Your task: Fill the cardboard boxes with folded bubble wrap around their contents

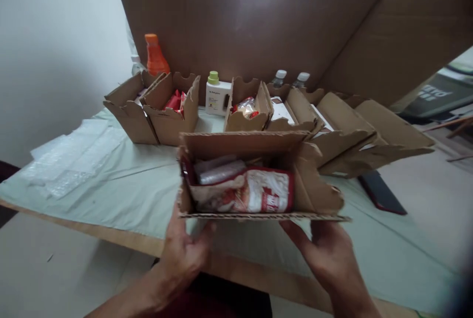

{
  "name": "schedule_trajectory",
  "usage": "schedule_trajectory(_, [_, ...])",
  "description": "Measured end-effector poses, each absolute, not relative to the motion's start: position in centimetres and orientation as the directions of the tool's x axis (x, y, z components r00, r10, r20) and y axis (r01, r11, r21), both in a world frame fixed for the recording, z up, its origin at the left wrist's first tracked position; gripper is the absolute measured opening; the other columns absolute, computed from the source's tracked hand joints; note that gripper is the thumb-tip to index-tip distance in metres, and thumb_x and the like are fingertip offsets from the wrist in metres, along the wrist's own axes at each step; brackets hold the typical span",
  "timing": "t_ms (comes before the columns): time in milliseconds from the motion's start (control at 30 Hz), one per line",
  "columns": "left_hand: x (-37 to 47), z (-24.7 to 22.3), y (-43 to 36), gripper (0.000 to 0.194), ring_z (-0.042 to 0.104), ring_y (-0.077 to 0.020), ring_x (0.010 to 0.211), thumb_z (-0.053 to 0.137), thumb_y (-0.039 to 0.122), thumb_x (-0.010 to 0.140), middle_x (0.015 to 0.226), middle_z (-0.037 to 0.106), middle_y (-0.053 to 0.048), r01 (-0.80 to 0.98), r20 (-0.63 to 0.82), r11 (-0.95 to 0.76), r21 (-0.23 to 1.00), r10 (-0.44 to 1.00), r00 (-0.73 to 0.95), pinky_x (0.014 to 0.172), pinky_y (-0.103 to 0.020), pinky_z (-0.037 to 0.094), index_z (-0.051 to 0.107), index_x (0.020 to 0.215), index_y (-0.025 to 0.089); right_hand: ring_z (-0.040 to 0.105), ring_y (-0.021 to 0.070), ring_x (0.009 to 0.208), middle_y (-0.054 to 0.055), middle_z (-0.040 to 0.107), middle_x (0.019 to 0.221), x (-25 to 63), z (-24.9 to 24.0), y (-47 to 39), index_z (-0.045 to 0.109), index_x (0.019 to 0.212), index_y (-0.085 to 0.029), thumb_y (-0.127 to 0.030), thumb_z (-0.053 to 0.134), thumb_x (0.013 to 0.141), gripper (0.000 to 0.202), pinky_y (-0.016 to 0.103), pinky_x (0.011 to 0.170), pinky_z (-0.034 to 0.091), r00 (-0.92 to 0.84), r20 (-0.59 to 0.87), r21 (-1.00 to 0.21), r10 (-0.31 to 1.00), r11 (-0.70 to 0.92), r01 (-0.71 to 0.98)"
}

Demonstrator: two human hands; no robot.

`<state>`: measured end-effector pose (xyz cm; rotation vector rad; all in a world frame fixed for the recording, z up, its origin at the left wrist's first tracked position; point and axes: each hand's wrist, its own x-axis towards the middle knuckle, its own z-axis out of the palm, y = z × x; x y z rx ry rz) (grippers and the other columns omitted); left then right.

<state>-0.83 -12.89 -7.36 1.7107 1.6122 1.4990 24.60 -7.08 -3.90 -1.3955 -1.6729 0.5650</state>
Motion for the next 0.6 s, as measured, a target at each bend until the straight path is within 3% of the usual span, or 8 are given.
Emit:
schedule_trajectory(100, [2.2, -7.0, -12.2, 0.075, 0.049, -0.0337, 0.147, 0.060, 0.030, 0.099, 0.158, 0.051, -0.017, 0.402, 0.414, -0.328, 0.855, 0.898, -0.149, 0.117, -0.056, 0.050, 0.024, 0.164, 0.023, 0.065, 0.0387, 0.127, 0.013, 0.077, 0.117, 27.9, -4.7, -9.3, 0.073, 0.120, -0.021, -0.059, 0.073, 0.082, 0.054, 0.052, 0.111, 0.051, 0.150, 0.307, -0.759, 0.940, 0.147, 0.635])
schedule_trajectory(267, [3.1, -6.0, -11.9, 0.078, 0.041, -0.0371, 0.152, 0.063, 0.031, 0.096, 0.165, 0.041, -0.016, 0.306, 0.372, -0.332, 0.892, 0.925, -0.081, 0.123, -0.067, 0.036, 0.026, 0.163, 0.025, 0.068, 0.0385, 0.118, 0.015, 0.075, 0.117, 28.2, -5.2, -11.8, 0.072, 0.119, -0.018, -0.065, 0.078, 0.074, 0.065, 0.055, 0.108, 0.052, 0.418, 0.263, -0.879, 0.870, 0.037, 0.476])
schedule_trajectory(367, [3.8, -4.8, -11.7, 0.081, 0.038, -0.0374, 0.153, 0.065, 0.031, 0.095, 0.167, 0.037, -0.015, 0.270, 0.380, -0.359, 0.893, 0.924, -0.029, 0.124, -0.068, 0.032, 0.023, 0.164, 0.027, 0.067, 0.0369, 0.117, 0.013, 0.076, 0.112, 28.5, -4.9, -12.5, 0.074, 0.110, -0.019, -0.061, 0.085, 0.068, 0.060, 0.054, 0.111, 0.048, 0.576, 0.230, -0.906, 0.784, -0.043, 0.421])
schedule_trajectory(500, [3.8, -3.0, -11.1, 0.082, 0.042, -0.0358, 0.151, 0.068, 0.030, 0.095, 0.165, 0.042, -0.012, 0.261, 0.473, -0.469, 0.844, 0.879, 0.051, 0.122, -0.063, 0.038, 0.024, 0.165, 0.032, 0.064, 0.0316, 0.123, 0.007, 0.074, 0.119, 28.2, -3.3, -12.7, 0.070, 0.119, -0.025, -0.054, 0.083, 0.076, 0.054, 0.053, 0.119, 0.039, 0.611, 0.267, -0.950, 0.745, 0.096, 0.297])
schedule_trajectory(600, [1.6, -0.9, -9.3, 0.073, 0.051, -0.0351, 0.142, 0.073, 0.036, 0.092, 0.156, 0.052, -0.011, 0.295, 0.561, -0.536, 0.791, 0.828, 0.001, 0.120, -0.060, 0.042, 0.041, 0.157, 0.031, 0.063, 0.0296, 0.126, 0.008, 0.072, 0.127, 25.9, -1.2, -11.0, 0.068, 0.127, -0.024, -0.050, 0.082, 0.081, 0.055, 0.050, 0.119, 0.040, 0.508, 0.318, -0.938, 0.801, 0.186, 0.294])
